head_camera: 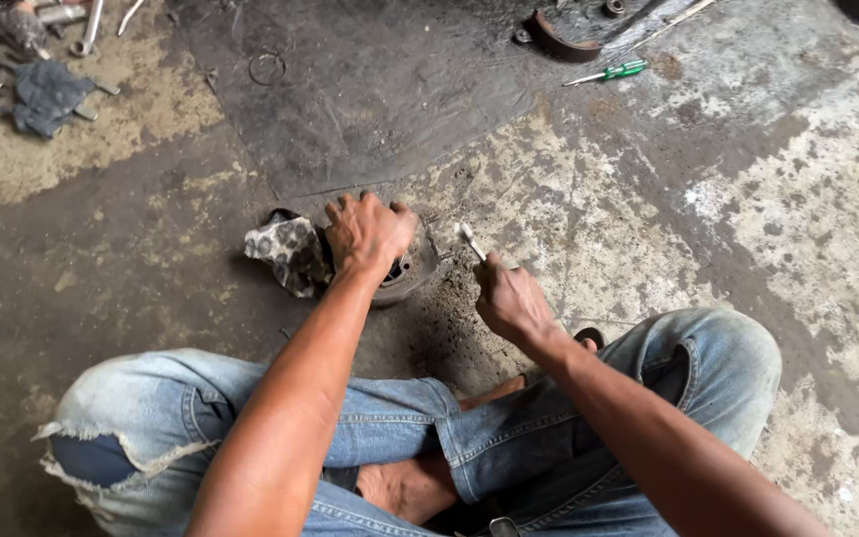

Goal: The person sits on the floor and cleans a cylindrical metal mechanical part. They use a wrench to scrape the exterior surface, then switch to a screwdriver to scrape the interior bore. Finally, they wipe the part with a cloth.

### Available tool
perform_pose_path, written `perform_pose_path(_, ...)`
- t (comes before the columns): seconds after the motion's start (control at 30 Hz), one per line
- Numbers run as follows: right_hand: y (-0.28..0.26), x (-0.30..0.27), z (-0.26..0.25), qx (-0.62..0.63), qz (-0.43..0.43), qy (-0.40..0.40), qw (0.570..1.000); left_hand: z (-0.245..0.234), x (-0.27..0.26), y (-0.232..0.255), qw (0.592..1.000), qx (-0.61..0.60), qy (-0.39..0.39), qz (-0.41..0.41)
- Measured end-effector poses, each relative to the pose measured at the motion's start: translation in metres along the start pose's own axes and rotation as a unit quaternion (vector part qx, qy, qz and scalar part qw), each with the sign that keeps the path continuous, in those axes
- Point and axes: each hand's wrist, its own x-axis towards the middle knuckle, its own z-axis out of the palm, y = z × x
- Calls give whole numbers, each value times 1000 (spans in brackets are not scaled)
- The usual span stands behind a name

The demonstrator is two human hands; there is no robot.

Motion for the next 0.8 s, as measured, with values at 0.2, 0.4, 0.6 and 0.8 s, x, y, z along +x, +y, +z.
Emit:
perform_pose_path(0.2,-13,-12,-6,-227,-43,-168,958,5,1,-5,996,-14,78,29)
perform_pose_path(0.4,-68,-25,-38,97,81,-40,991,-1,-1,-1,1000,14,1,24)
perform_pose_path(0.6,-42,-19,-39,-96,12,-91,991,-3,1,2,1000,21,-14,15)
perform_pose_path(0.8,-55,-16,-50,-158,19,-102,982,2,2,-4,985,27,149,79)
